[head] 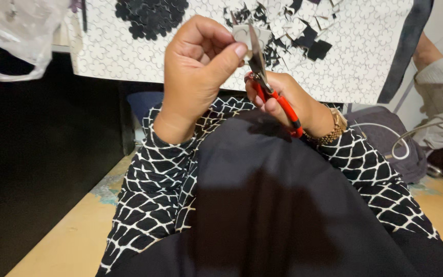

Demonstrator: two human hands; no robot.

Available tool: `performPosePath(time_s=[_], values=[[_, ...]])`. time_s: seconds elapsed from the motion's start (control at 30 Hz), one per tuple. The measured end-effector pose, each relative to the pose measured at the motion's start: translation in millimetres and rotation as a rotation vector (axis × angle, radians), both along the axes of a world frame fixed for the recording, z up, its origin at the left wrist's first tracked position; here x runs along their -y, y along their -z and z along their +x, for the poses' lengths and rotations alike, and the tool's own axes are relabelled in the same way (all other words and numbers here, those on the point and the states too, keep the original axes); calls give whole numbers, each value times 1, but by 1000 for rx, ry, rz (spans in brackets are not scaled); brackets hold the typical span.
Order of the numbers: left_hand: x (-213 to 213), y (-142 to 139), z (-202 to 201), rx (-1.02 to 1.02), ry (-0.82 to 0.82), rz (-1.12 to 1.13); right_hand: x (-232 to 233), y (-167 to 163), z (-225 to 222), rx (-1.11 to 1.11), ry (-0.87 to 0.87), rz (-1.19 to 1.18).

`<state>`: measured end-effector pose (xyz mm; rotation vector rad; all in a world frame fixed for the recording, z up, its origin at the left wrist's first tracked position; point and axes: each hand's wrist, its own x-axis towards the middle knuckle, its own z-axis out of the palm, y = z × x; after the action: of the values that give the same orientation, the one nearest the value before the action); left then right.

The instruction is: The person sits on the floor holding small pre-cut flower-shaped pieces and trims their edges with red-handled scissors, working on one piece at a time on their lap. Cut scraps accumulate on the pattern board in front of them as they refine each shape.

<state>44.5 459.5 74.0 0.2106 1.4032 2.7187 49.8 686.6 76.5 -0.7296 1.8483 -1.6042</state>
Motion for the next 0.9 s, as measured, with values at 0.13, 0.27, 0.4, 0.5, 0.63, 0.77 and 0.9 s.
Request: performPosePath(time_s=[0.13, 0.27, 0.4, 0.5, 0.63, 0.77, 0.9], values=[[10, -26, -25, -33, 1, 38, 22, -28, -30, -6, -11, -44], [26, -56, -47, -120, 20, 10, 41, -58, -55, -13, 11, -76], [28, -66, -44, -155, -15, -56, 32, -77, -61, -262, 35, 104], [29, -59, -38, -152, -82, -100, 27, -76, -63, -512, 71, 253], [32, -48, -38, -114, -151, -107, 24, -73, -66, -706, 111, 371], [39, -37, -33, -49, -198, -138, 26, -66, -63, -832, 156, 477], [44, -27, -29, -29, -206, -162, 26, -56, -65, -1010, 186, 498]])
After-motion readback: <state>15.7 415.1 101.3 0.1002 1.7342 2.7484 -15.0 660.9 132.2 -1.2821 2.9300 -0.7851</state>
